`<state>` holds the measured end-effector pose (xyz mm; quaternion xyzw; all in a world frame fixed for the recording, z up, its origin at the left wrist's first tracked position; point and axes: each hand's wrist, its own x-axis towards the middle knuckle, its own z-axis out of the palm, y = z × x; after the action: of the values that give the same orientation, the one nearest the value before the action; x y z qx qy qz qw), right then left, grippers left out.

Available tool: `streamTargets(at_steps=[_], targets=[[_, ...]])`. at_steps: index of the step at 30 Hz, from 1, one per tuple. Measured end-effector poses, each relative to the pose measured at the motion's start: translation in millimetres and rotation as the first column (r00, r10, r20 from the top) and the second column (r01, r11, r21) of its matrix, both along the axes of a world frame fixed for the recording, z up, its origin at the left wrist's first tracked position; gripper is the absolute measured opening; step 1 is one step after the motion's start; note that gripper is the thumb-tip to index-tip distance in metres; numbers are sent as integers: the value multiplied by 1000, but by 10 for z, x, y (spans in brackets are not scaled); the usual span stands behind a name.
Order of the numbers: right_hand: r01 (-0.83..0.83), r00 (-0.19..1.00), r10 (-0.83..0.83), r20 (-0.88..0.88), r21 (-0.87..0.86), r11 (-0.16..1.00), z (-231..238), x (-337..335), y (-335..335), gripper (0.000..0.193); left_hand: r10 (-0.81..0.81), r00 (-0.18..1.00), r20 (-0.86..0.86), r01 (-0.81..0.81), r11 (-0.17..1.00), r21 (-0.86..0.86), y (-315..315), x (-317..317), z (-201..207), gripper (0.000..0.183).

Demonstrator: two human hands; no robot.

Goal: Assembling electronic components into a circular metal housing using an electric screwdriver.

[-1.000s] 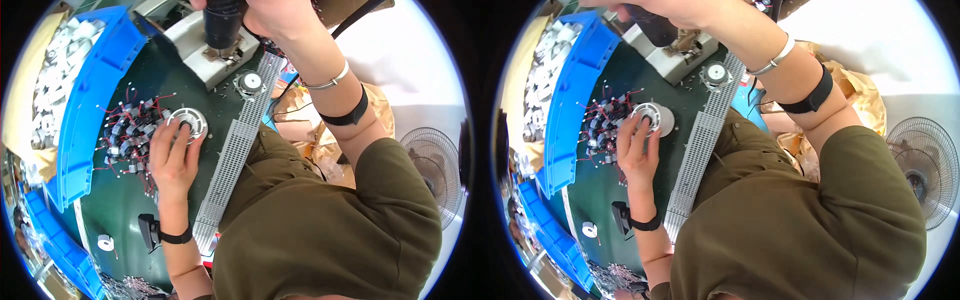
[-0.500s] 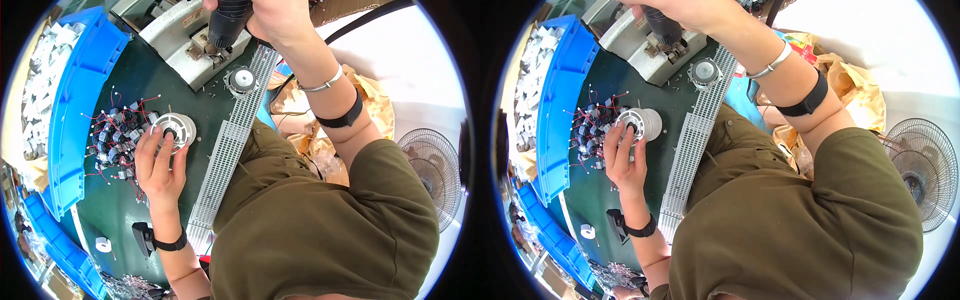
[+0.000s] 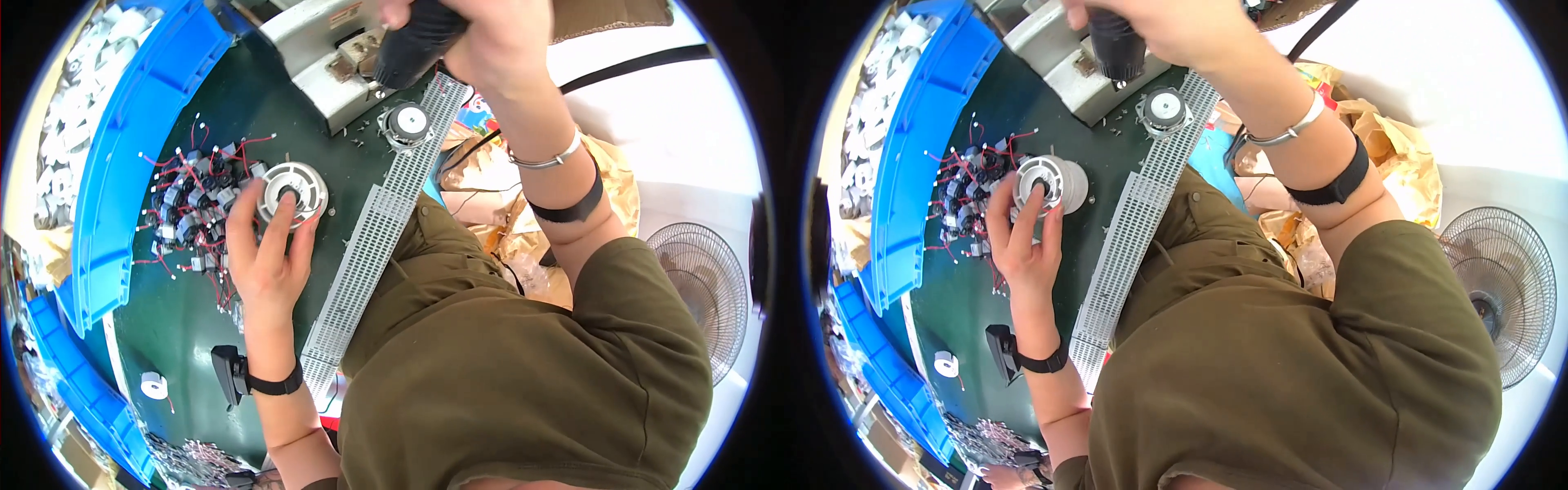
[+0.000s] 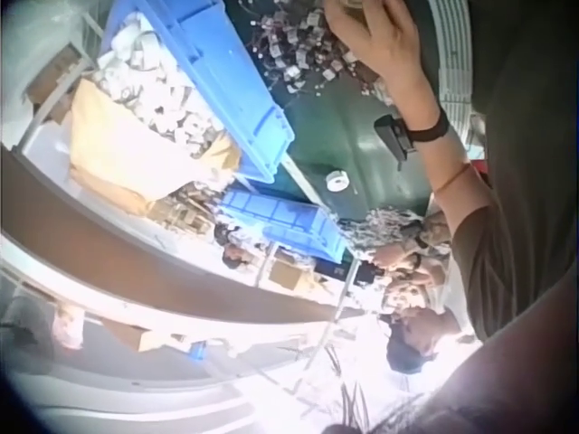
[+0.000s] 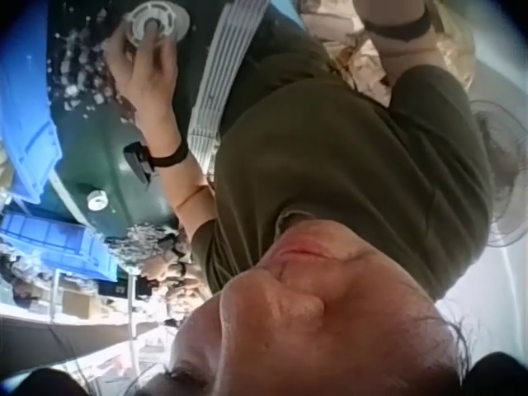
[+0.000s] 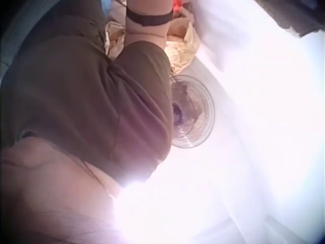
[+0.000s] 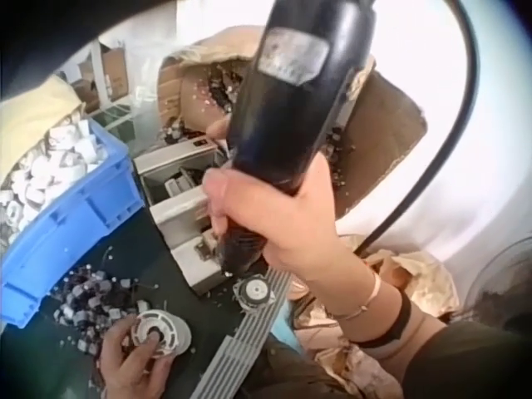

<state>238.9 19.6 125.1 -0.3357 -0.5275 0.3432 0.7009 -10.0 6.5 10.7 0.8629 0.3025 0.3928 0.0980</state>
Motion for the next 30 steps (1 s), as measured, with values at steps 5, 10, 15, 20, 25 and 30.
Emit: streamTargets(at_steps=[5,10,15,20,25,30], targets=[[-125,989,132,-59,102,987,203,-304,-8,31,20,1000,22,-19,999,-31,24,40,-4,38],[-96,995,92,29,212,973,63,-702,198,28,40,999,30,-39,998,-46,8,53,-12,37],[-296,953,300,38,-89,951,162,-728,95,29,38,998,48,-36,999,-38,-1,67,21,35],[-325,940,309,-144,-107,940,154,-811,59,31,50,997,67,-46,998,-52,-6,63,-9,33],[-353,929,338,-151,-81,932,161,-813,52,34,56,996,65,-52,997,-54,-16,58,-19,33],[-306,952,302,-56,-81,949,135,-815,54,33,51,996,77,-47,997,-58,-10,68,-36,33]])
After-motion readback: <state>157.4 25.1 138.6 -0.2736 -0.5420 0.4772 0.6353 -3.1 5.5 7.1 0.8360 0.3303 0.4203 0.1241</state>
